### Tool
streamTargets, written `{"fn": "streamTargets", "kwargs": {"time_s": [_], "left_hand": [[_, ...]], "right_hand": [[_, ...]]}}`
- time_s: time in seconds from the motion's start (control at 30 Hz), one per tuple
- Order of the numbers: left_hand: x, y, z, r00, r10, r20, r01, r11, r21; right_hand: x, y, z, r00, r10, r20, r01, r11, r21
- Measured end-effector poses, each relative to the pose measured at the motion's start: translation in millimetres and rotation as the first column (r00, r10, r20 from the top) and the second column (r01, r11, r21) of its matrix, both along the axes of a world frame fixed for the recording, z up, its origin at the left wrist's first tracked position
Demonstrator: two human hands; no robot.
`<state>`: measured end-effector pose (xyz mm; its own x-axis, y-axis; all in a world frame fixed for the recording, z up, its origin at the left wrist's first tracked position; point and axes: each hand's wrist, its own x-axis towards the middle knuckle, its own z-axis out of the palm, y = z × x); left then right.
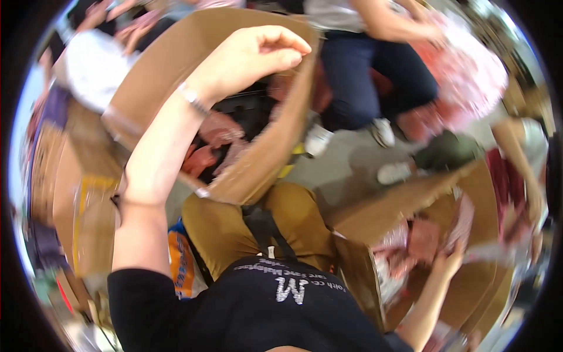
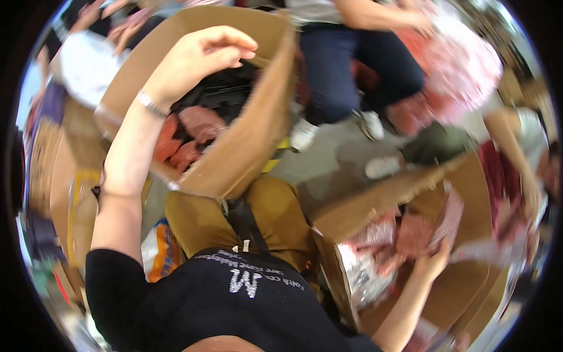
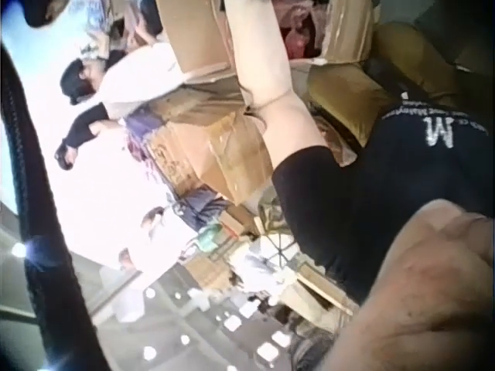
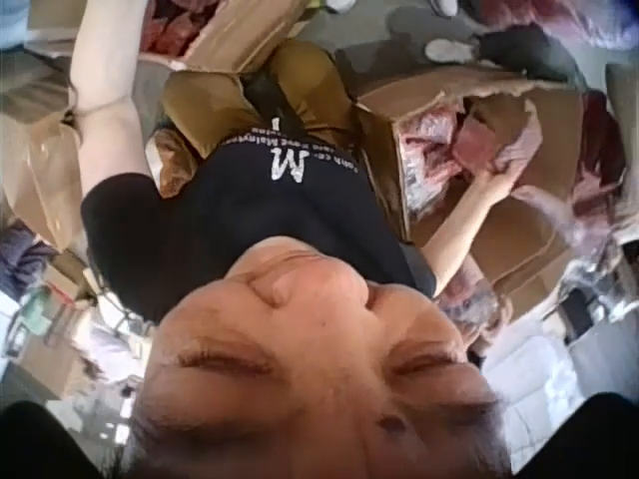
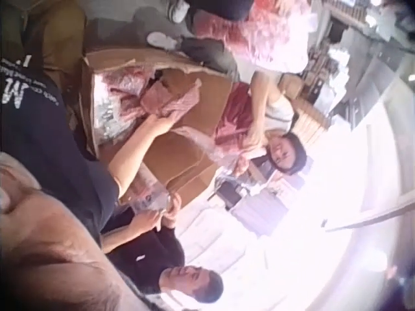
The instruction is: Packing electronic devices into bubble wrap sleeves and placing them into a large cardboard box.
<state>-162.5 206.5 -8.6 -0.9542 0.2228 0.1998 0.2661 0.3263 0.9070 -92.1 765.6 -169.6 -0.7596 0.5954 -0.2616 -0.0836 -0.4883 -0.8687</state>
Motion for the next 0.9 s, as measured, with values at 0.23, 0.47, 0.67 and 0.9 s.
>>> {"fn": "streamTargets", "kwargs": {"time_s": [0.23,0.47,0.67,0.9], "left_hand": [[8,-159,-61,0.830,0.351,0.434,-0.439,0.890,0.120],[-56,-259,-203,0.781,0.500,0.373,0.212,0.349,-0.913],[-136,-221,-280,0.855,0.379,0.354,0.391,-0.021,-0.920],[-127,-255,-376,0.798,0.597,0.082,0.002,0.134,-0.991]], "right_hand": [[18,-31,-238,0.602,0.793,0.091,-0.733,0.595,-0.330],[-13,-6,-116,0.461,0.207,0.863,-0.684,0.703,0.197],[-58,-141,116,0.988,0.082,0.130,-0.147,0.244,0.959],[-140,-470,108,0.257,0.903,0.345,0.062,-0.372,0.926]]}}
